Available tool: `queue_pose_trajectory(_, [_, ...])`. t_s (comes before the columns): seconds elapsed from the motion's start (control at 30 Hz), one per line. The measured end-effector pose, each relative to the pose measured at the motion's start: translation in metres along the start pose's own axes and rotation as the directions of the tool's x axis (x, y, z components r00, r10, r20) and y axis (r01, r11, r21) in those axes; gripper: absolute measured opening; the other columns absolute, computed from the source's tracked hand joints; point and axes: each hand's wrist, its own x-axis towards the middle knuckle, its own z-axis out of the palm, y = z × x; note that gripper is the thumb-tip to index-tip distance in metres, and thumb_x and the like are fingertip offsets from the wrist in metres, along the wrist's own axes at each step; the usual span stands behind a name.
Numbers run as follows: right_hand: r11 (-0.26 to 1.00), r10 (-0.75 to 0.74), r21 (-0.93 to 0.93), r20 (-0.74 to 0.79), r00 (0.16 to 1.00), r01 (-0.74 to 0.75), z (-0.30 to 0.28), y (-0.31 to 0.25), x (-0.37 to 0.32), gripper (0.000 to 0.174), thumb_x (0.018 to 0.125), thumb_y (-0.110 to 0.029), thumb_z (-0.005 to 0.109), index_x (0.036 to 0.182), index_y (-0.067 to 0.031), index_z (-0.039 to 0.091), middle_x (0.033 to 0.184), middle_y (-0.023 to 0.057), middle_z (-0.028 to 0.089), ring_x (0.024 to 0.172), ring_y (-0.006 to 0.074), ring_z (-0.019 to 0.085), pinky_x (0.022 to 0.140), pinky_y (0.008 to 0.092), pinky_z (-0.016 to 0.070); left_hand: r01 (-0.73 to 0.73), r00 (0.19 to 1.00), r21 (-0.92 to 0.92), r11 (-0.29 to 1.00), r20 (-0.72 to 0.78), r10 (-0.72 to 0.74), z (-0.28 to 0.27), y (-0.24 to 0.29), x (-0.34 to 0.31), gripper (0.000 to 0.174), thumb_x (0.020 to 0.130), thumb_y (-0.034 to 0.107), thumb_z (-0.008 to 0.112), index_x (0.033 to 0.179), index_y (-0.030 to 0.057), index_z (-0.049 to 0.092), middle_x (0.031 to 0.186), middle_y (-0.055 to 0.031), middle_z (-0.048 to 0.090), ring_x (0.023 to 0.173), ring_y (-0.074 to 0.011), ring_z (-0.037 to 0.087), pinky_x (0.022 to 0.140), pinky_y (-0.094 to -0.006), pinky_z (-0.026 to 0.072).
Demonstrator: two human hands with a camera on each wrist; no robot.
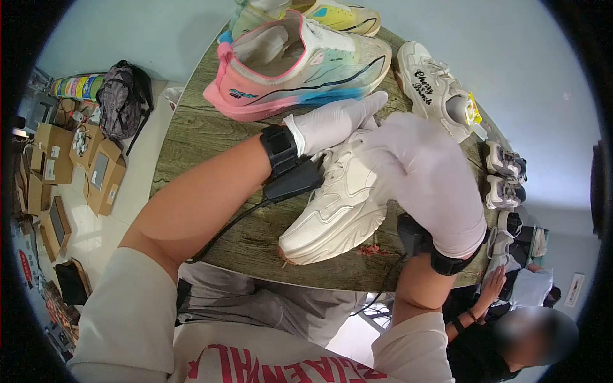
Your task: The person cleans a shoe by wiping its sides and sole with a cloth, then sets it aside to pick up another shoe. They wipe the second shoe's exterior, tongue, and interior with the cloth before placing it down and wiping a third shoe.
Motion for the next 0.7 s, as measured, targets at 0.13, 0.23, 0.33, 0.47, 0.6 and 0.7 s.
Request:
queue_pose_trajectory(0.13, [0.985, 0.071, -0.152, -0.080, 0.994, -0.083, -0.001, 0.014, -0.007, 0.009, 0.086, -0.008, 0.066, 0.094, -0.0027, 0.066, 0.090, 0.0142, 0.063, 0.085, 0.0370, 0.060, 0.074, 0.0429, 0.0487, 0.045, 0.998, -0.039, 0.998, -0.041, -0.046, 0.004, 0.012, -0.006, 0.073, 0.104, 0.064, 0.035, 0.080, 0.0026, 0.068, 0.070, -0.0017, 0.060, 0.064, -0.0118, 0.052, 0.061, -0.0271, 0.0430])
queue_pose_trajectory(0.23, [0.989, 0.132, -0.054, -0.072, 0.989, -0.136, -0.005, 0.013, -0.003, 0.011, 0.084, -0.006, 0.067, 0.094, -0.0024, 0.066, 0.091, 0.0141, 0.063, 0.086, 0.0368, 0.061, 0.074, 0.0423, 0.0489, 0.175, 0.984, -0.016, 0.984, 0.024, -0.174, 0.000, 0.013, -0.007, 0.067, 0.103, 0.062, 0.044, 0.131, 0.0036, 0.061, 0.114, -0.0057, 0.068, 0.100, -0.0105, 0.060, 0.093, -0.0289, 0.0486])
queue_pose_trajectory(0.33, [1.000, 0.008, 0.000, -0.060, 0.998, -0.008, -0.001, 0.005, -0.001, 0.013, 0.083, -0.005, 0.067, 0.096, -0.0025, 0.066, 0.091, 0.0141, 0.063, 0.087, 0.0369, 0.061, 0.075, 0.0422, 0.0491, 0.082, 0.996, 0.002, 0.997, -0.047, -0.081, 0.000, 0.007, -0.004, 0.060, 0.106, 0.054, 0.043, 0.136, 0.0041, 0.058, 0.114, -0.0057, 0.067, 0.099, -0.0104, 0.060, 0.093, -0.0297, 0.0489])
queue_pose_trajectory(0.47, [0.996, -0.070, 0.044, -0.051, 0.996, 0.072, 0.010, -0.002, 0.003, 0.007, 0.085, -0.011, 0.066, 0.088, -0.0045, 0.065, 0.086, 0.0134, 0.063, 0.083, 0.0366, 0.063, 0.073, 0.0457, 0.0517, -0.006, 1.000, 0.046, 0.999, 0.020, 0.005, -0.002, 0.014, -0.005, 0.048, 0.110, 0.040, 0.042, 0.138, 0.0037, 0.056, 0.120, -0.0059, 0.066, 0.106, -0.0107, 0.058, 0.098, -0.0298, 0.0471])
queue_pose_trajectory(0.6, [0.996, -0.067, 0.057, -0.009, 0.998, 0.067, 0.010, 0.001, 0.003, 0.007, 0.085, -0.011, 0.066, 0.088, -0.0046, 0.065, 0.088, 0.0134, 0.064, 0.084, 0.0368, 0.063, 0.074, 0.0457, 0.0517, -0.071, 0.994, -0.062, 0.996, -0.088, 0.065, 0.010, 0.002, 0.000, 0.068, 0.105, 0.059, 0.039, 0.089, -0.0001, 0.070, 0.075, -0.0020, 0.063, 0.072, -0.0135, 0.055, 0.072, -0.0304, 0.0470])
queue_pose_trajectory(0.7, [1.000, -0.015, 0.002, -0.072, 0.997, 0.015, 0.005, 0.009, 0.000, 0.010, 0.086, -0.013, 0.067, 0.088, -0.0042, 0.065, 0.089, 0.0137, 0.064, 0.085, 0.0369, 0.063, 0.074, 0.0454, 0.0518, 0.093, 0.995, -0.090, 0.992, -0.025, -0.095, 0.002, 0.007, -0.001, 0.049, 0.110, 0.043, 0.043, 0.134, 0.0027, 0.059, 0.124, -0.0070, 0.065, 0.112, -0.0121, 0.058, 0.102, -0.0294, 0.0454])
